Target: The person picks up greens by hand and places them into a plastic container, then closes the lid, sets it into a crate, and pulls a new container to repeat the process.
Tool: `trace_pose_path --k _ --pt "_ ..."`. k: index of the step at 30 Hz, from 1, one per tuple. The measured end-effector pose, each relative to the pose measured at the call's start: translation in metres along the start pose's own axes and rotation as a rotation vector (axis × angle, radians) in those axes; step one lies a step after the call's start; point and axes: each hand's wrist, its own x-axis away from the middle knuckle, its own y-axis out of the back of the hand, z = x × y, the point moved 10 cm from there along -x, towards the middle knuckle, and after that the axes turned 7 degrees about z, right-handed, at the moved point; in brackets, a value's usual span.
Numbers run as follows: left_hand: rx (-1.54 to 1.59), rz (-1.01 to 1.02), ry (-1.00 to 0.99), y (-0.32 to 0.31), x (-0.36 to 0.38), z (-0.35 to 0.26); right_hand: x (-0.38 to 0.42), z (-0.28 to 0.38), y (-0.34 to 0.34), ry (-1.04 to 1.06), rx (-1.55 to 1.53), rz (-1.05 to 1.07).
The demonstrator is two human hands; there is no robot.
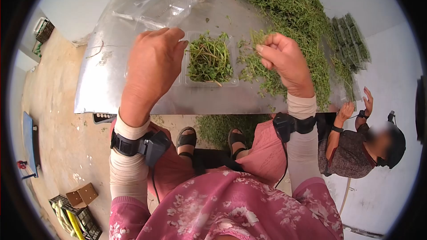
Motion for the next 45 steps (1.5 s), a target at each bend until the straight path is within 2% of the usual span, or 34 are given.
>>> trace_pose_path --k 5,8,11,15,18,21,24,34,41,45 --pt "-0.016 0.014 -0.028 -0.003 -0.001 -0.006 -0.017 0.005 -0.053 -0.018 -0.005 0.152" --pt "-0.045 0.037 -0.077 -0.009 0.001 -0.006 -0.015 0.005 -0.067 0.009 0.078 0.141" --pt "-0.189 0.156 -0.079 -0.022 0.002 -0.008 -0.008 0.001 -0.055 0.042 0.132 0.094" --pt "-0.27 0.193 -0.106 -0.034 0.005 -0.012 -0.001 -0.012 -0.044 0.0 0.255 0.108" --pt "-0.297 0.199 -0.117 -0.041 0.005 -0.015 0.002 -0.02 -0.036 0.045 0.448 0.043" --pt "-0.254 0.191 -0.104 -0.043 0.004 -0.016 0.007 -0.007 -0.04 0.307 0.55 -0.039" --pt "-0.233 0.167 -0.112 -0.044 0.003 -0.019 0.012 -0.001 -0.035 0.357 0.619 -0.052" --pt "-0.251 0.148 -0.153 -0.048 0.002 -0.024 0.015 -0.007 0.028 0.295 0.455 -0.229" --pt "-0.221 0.153 -0.134 -0.05 0.003 -0.024 0.022 -0.001 0.08 0.298 0.469 -0.373" --pt "-0.235 0.176 -0.124 -0.052 0.003 -0.026 0.026 0.001 0.084 0.31 0.463 -0.396"
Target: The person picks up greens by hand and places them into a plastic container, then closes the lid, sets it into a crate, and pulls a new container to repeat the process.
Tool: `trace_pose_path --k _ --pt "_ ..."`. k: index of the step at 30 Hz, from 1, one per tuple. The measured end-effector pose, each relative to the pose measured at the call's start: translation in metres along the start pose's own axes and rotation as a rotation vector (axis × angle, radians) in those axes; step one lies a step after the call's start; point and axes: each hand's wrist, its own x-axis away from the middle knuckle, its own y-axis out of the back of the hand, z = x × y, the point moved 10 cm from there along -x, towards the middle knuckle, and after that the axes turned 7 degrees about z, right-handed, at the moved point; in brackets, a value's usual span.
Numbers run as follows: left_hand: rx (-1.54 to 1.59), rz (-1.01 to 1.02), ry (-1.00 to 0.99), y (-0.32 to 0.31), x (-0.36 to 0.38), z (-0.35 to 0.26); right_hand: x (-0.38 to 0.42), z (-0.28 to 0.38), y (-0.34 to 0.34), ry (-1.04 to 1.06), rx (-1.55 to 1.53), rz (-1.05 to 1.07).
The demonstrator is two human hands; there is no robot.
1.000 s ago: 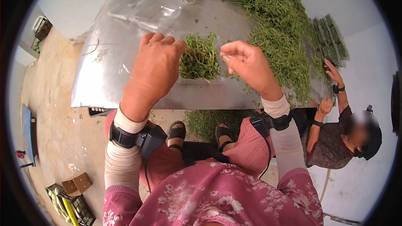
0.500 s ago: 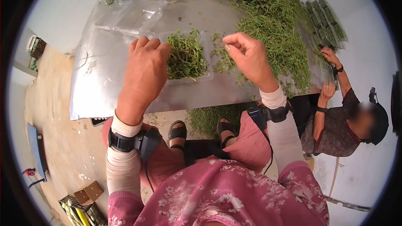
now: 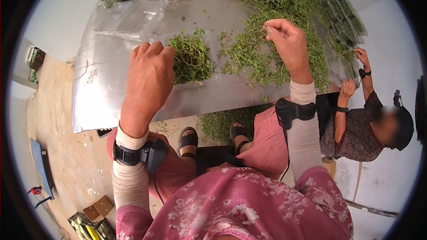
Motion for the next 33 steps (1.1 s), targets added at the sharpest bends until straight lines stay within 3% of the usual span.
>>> trace_pose_path --k 6,9,18,24,33 --pt "-0.012 0.021 0.017 -0.004 0.0 -0.004 0.003 -0.007 -0.018 -0.083 0.077 0.135" --pt "-0.005 0.018 0.028 -0.006 0.0 -0.004 0.01 -0.017 -0.038 -0.118 0.178 0.363" --pt "-0.01 0.023 0.033 -0.007 0.001 -0.006 0.018 -0.029 -0.049 -0.2 0.342 0.507" --pt "-0.036 0.02 0.023 -0.015 0.002 -0.007 0.02 -0.04 -0.065 -0.025 0.686 0.602" --pt "-0.088 0.057 -0.036 -0.022 0.0 -0.01 0.018 -0.046 -0.068 0.042 0.709 0.554"
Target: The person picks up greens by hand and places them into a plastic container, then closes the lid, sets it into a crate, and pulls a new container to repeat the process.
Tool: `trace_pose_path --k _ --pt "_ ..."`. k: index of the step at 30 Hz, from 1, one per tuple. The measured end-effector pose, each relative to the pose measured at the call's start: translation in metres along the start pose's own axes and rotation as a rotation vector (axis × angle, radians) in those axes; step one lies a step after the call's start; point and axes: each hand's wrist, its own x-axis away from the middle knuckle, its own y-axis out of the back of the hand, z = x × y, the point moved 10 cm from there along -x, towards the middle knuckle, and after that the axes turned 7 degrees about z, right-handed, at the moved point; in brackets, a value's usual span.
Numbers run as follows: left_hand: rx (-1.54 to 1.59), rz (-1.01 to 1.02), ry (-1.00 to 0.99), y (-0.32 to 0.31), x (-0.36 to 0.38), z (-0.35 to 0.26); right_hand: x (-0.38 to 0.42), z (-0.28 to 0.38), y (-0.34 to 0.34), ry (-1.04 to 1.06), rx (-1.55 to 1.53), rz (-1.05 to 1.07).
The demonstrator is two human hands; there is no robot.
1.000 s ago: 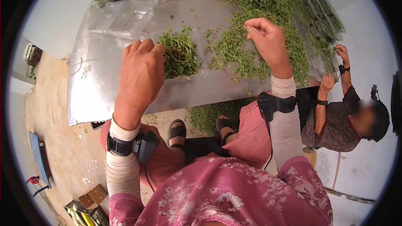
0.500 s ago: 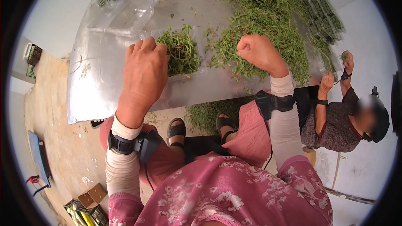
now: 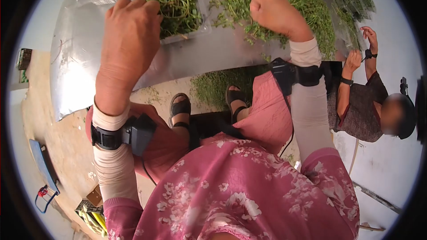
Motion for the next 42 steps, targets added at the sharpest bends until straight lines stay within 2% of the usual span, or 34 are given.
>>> trace_pose_path --k 2,6,10,14,16,18,27,42 --pt "-0.014 -0.024 -0.03 0.0 0.001 -0.002 0.003 -0.003 0.008 -0.015 -0.113 -0.055" --pt "-0.01 -0.023 -0.061 0.0 0.001 -0.004 0.003 0.016 0.025 -0.138 -0.168 0.041" --pt "0.003 -0.002 -0.089 0.0 0.0 -0.006 0.006 0.026 0.035 -0.04 -0.251 -0.103" --pt "-0.027 0.03 -0.048 -0.003 0.0 -0.003 0.005 0.029 0.037 -0.037 -0.183 -0.079" --pt "-0.119 0.06 -0.017 0.008 -0.003 -0.026 0.004 0.027 0.033 -0.077 -0.155 -0.019" --pt "-0.161 0.072 0.007 0.01 -0.003 -0.031 0.004 0.03 0.034 -0.048 -0.145 -0.062" --pt "-0.08 0.0 0.072 0.019 0.002 -0.029 0.004 0.035 0.032 -0.031 -0.183 -0.082" --pt "-0.045 0.026 0.063 0.018 0.003 -0.028 0.01 0.035 0.031 -0.068 -0.263 -0.109"
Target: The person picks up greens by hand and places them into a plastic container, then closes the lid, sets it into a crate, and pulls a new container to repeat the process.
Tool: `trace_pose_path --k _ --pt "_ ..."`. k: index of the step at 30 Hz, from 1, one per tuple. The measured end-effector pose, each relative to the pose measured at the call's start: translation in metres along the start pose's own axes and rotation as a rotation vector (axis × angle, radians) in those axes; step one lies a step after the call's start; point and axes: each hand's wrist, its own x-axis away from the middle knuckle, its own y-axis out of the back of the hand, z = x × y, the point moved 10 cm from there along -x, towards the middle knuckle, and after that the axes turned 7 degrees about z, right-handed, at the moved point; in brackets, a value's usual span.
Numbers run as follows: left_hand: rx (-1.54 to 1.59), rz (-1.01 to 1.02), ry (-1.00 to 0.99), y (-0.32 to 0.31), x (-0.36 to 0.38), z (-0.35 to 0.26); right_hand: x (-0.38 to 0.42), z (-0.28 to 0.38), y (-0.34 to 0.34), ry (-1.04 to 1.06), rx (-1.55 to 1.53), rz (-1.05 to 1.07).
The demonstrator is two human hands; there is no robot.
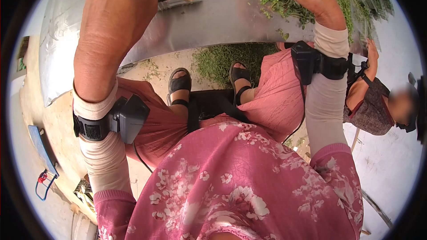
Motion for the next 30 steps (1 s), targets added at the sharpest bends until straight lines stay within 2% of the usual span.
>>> trace_pose_path --k 3,4,6,7,10,18,25,30 --pt "0.111 0.004 -0.117 -0.017 -0.002 0.016 0.0 0.002 0.001 -0.016 0.011 -0.011" --pt "0.207 0.005 -0.219 -0.048 -0.005 0.054 0.0 0.003 0.001 -0.018 0.021 -0.019" --pt "0.212 -0.012 -0.217 -0.048 -0.005 0.055 -0.001 0.001 0.001 0.006 0.019 -0.029" --pt "0.12 -0.031 -0.114 -0.017 -0.001 0.018 -0.001 0.0 0.0 0.018 0.018 -0.035" --pt "-0.004 -0.015 0.018 -0.001 0.002 0.0 -0.001 0.002 0.0 0.064 0.045 -0.064" --pt "0.023 0.035 0.062 0.008 0.002 -0.006 -0.002 0.001 0.0 0.007 0.018 -0.04" --pt "0.058 0.074 0.012 0.0 0.004 0.0 -0.001 0.003 -0.002 0.017 0.024 -0.032" --pt "0.046 0.005 0.059 0.004 0.005 -0.002 -0.002 0.003 -0.003 0.059 0.014 -0.039"
